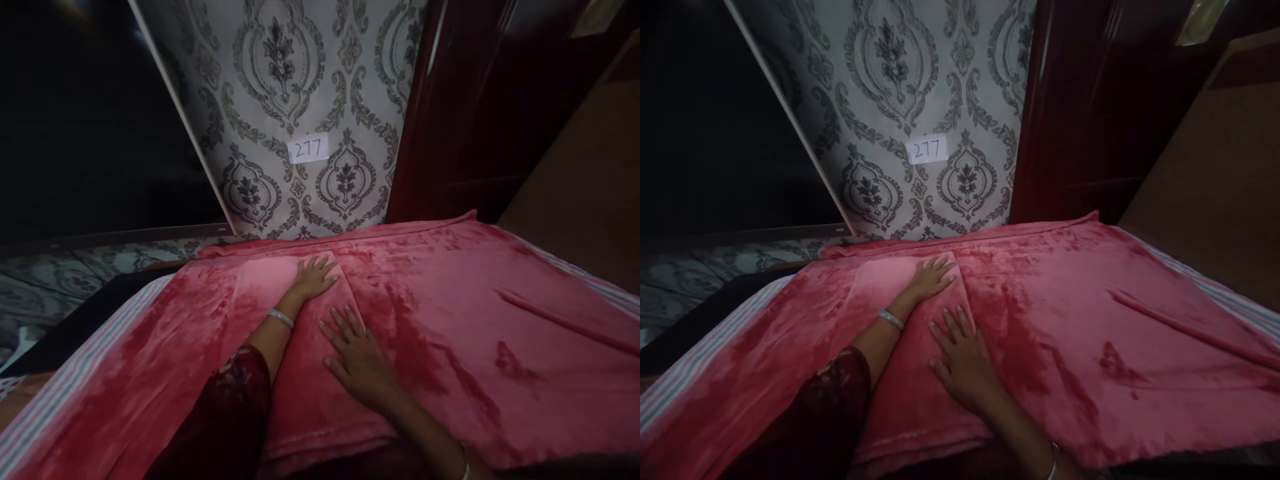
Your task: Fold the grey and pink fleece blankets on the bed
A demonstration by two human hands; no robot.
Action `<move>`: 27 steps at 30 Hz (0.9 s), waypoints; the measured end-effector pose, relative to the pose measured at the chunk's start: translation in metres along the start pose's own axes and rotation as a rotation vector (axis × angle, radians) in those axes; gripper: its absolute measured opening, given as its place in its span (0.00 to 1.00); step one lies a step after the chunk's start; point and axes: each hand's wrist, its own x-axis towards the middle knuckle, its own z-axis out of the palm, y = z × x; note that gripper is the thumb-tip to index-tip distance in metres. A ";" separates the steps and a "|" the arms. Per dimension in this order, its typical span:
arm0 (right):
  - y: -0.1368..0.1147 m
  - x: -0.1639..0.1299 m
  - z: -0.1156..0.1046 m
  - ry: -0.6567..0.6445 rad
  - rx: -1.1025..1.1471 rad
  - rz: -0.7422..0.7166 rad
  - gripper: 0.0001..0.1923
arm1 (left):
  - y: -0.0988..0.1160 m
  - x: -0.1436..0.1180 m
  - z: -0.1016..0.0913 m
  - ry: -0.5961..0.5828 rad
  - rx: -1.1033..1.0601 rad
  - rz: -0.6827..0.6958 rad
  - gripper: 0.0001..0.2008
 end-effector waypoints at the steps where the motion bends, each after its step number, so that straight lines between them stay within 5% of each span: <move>1: 0.001 0.000 0.002 0.015 -0.003 -0.011 0.33 | 0.000 0.000 0.001 -0.002 -0.007 0.001 0.31; 5: 0.007 0.002 0.011 0.065 -0.021 -0.039 0.32 | 0.003 -0.002 0.002 -0.015 -0.026 -0.004 0.32; 9: 0.009 0.002 0.015 0.071 -0.038 -0.041 0.31 | 0.002 -0.005 -0.021 -0.131 -0.040 0.007 0.33; 14: 0.010 0.002 0.018 0.100 -0.042 -0.048 0.31 | -0.034 -0.033 -0.056 -0.103 0.026 -0.022 0.34; 20: 0.013 0.000 0.020 0.098 -0.040 -0.054 0.30 | -0.083 -0.058 -0.028 -0.028 0.029 -0.225 0.32; 27: 0.012 0.001 0.017 0.088 -0.033 -0.043 0.30 | -0.086 -0.052 -0.015 0.004 -0.043 -0.220 0.32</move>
